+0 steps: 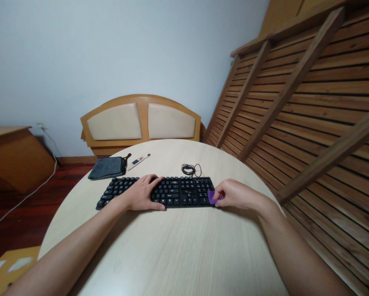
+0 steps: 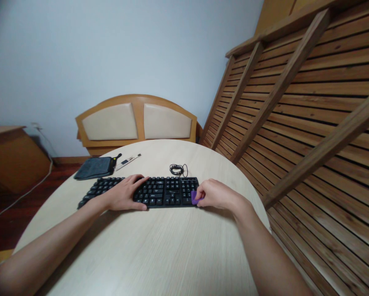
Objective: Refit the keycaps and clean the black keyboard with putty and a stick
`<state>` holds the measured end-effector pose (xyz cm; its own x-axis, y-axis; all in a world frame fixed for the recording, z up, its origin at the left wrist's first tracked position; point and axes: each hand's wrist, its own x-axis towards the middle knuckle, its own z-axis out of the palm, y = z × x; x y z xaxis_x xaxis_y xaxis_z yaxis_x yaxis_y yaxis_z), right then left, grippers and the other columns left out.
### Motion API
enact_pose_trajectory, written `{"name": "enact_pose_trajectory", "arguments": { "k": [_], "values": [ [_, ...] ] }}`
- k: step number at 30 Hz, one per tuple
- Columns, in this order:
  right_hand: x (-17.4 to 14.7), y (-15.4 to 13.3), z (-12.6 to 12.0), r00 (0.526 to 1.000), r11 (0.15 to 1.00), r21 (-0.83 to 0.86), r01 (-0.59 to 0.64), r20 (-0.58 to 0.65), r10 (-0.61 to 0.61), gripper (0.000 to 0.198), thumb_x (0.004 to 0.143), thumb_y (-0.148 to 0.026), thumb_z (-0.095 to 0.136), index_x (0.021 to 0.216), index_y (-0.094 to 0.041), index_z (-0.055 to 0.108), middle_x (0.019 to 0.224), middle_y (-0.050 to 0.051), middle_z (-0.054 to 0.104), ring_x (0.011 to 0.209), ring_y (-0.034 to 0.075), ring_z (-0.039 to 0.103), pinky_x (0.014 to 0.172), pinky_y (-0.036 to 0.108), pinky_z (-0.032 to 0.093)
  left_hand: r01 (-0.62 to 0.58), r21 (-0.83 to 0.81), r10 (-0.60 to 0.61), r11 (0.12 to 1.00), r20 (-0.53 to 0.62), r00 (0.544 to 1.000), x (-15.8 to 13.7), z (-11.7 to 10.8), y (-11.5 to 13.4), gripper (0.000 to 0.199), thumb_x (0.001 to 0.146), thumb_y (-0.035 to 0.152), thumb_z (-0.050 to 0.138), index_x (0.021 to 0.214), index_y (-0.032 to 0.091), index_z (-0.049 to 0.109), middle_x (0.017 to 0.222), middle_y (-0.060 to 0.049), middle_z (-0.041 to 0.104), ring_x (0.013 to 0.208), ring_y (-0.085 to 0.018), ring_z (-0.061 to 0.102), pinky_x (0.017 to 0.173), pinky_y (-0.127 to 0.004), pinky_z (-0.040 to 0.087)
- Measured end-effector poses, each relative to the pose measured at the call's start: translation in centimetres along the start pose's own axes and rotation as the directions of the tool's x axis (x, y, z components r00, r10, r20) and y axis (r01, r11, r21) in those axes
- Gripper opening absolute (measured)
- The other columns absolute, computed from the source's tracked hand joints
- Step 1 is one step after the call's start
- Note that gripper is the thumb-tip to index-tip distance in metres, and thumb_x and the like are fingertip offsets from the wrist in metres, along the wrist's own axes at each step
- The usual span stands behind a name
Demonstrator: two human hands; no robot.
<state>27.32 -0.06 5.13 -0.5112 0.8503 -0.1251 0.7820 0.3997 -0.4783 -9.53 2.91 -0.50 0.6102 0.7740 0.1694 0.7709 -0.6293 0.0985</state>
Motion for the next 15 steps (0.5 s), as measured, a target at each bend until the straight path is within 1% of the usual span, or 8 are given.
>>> {"name": "enact_pose_trajectory", "arguments": {
  "k": [3,5,7,9,10,11,12,15],
  "values": [
    [-0.2,-0.1,-0.1,0.999,0.998,0.053,-0.023,0.047,0.02,0.013,0.07,-0.023,0.069,0.078,-0.024,0.079,0.073,-0.001,0.076,0.066,0.017,0.067,0.058,0.025,0.044,-0.008,-0.01,0.008,1.0,-0.012,1.0,0.0,0.1,-0.1,0.112,0.068,0.09,0.054,0.152,0.02,0.035,0.141,-0.018,0.048,0.127,-0.038,0.049,0.11,-0.05,0.037],
    [-0.2,-0.1,-0.2,1.0,0.999,0.052,-0.011,0.014,0.01,0.012,0.07,-0.022,0.067,0.078,-0.022,0.077,0.073,0.0,0.075,0.066,0.017,0.066,0.057,0.024,0.043,-0.017,-0.017,0.017,1.0,-0.024,1.0,0.0,0.1,-0.1,0.11,0.069,0.09,0.054,0.152,0.021,0.035,0.141,-0.018,0.048,0.126,-0.038,0.05,0.109,-0.05,0.037],
    [-0.1,-0.2,-0.3,0.995,1.0,-0.005,0.022,-0.102,-0.023,0.01,0.073,-0.023,0.066,0.078,-0.022,0.074,0.074,0.001,0.074,0.067,0.017,0.065,0.058,0.025,0.042,-0.012,-0.018,0.012,1.0,-0.02,1.0,0.0,0.0,0.0,0.111,0.069,0.09,0.054,0.152,0.019,0.036,0.141,-0.019,0.048,0.126,-0.038,0.05,0.11,-0.05,0.037],
    [0.1,-0.3,-0.3,0.971,0.996,-0.083,0.037,-0.233,-0.055,0.01,0.077,-0.025,0.064,0.08,-0.022,0.073,0.078,0.002,0.073,0.069,0.018,0.064,0.059,0.026,0.041,0.002,-0.013,-0.002,1.0,-0.013,1.0,0.1,0.1,0.0,0.112,0.069,0.09,0.054,0.152,0.017,0.037,0.141,-0.02,0.048,0.127,-0.039,0.049,0.11,-0.05,0.037],
    [0.3,-0.4,-0.2,0.961,0.993,-0.108,0.038,-0.268,-0.066,0.011,0.079,-0.026,0.064,0.082,-0.022,0.073,0.081,0.003,0.074,0.071,0.018,0.064,0.06,0.026,0.041,0.007,-0.011,-0.007,1.0,-0.015,1.0,0.1,0.1,0.0,0.112,0.069,0.091,0.054,0.151,0.017,0.037,0.142,-0.02,0.048,0.127,-0.039,0.049,0.11,-0.051,0.037],
    [0.4,-0.4,-0.1,0.959,0.992,-0.12,0.04,-0.275,-0.072,0.012,0.08,-0.026,0.063,0.083,-0.022,0.074,0.084,0.004,0.074,0.072,0.019,0.064,0.062,0.027,0.042,0.008,-0.01,-0.008,1.0,-0.019,1.0,0.1,0.2,0.0,0.112,0.068,0.091,0.054,0.152,0.018,0.037,0.142,-0.02,0.048,0.127,-0.04,0.049,0.109,-0.051,0.037],
    [0.6,-0.3,0.0,0.964,0.992,-0.119,0.044,-0.256,-0.074,0.013,0.079,-0.025,0.064,0.084,-0.023,0.075,0.085,0.004,0.075,0.074,0.019,0.065,0.063,0.027,0.042,0.008,-0.009,-0.008,1.0,-0.027,1.0,0.1,0.3,-0.1,0.111,0.068,0.091,0.054,0.152,0.019,0.036,0.142,-0.019,0.048,0.127,-0.04,0.049,0.109,-0.052,0.037],
    [0.8,-0.1,0.5,0.987,0.994,-0.09,0.057,-0.142,-0.069,0.018,0.074,-0.019,0.064,0.086,-0.024,0.077,0.084,0.002,0.076,0.073,0.019,0.066,0.064,0.026,0.043,-0.003,-0.009,0.003,1.0,-0.041,0.999,0.1,0.4,-0.2,0.11,0.069,0.09,0.054,0.153,0.021,0.035,0.142,-0.018,0.048,0.127,-0.039,0.05,0.109,-0.052,0.037]
  ]
}}
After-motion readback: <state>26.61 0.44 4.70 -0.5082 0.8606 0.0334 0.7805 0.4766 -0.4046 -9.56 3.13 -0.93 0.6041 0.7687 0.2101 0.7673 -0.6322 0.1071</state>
